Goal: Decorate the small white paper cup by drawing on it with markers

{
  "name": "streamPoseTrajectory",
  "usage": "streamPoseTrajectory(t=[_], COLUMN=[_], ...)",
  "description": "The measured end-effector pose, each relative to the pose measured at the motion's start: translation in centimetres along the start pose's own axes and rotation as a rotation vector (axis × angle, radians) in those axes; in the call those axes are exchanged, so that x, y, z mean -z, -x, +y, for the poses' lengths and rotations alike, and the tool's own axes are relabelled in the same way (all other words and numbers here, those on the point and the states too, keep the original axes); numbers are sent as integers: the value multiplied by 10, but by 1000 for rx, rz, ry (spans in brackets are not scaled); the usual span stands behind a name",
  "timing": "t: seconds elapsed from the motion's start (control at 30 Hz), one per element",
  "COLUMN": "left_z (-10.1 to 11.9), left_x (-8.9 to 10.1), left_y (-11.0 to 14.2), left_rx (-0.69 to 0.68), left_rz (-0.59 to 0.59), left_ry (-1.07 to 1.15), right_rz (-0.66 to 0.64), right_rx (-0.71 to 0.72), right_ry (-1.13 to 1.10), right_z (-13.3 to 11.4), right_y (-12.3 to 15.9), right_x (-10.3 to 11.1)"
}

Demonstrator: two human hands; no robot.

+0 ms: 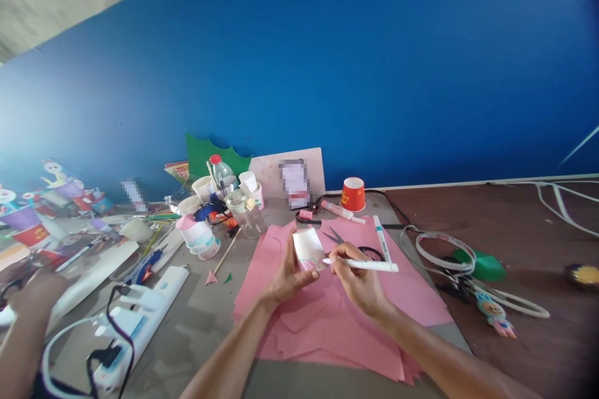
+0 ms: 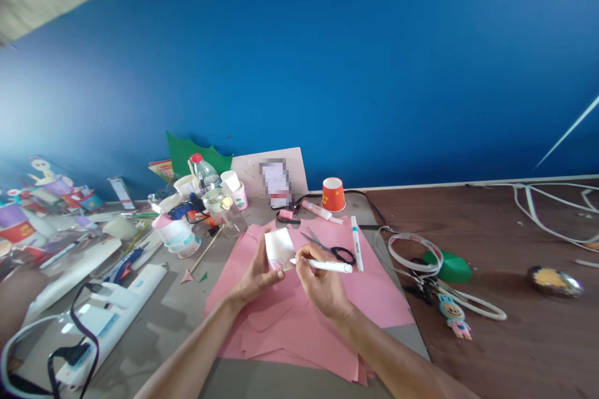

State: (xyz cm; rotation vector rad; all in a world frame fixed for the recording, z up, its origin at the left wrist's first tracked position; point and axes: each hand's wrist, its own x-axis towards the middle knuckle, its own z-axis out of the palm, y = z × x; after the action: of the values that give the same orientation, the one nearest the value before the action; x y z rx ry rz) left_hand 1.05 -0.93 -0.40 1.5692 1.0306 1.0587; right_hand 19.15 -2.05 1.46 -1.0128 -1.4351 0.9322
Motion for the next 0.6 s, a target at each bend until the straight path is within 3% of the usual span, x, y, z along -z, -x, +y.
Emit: streamPoseTrajectory(t=[0.6], left_z=[-1], left_x=[0], left_y=[0], left_rx=[-27], left_rz=[1], left_ry=[-3], right_rz=[9], right_rx=[-11], right_ry=[-36], right_z=[1], right_y=[0], right_x=[0])
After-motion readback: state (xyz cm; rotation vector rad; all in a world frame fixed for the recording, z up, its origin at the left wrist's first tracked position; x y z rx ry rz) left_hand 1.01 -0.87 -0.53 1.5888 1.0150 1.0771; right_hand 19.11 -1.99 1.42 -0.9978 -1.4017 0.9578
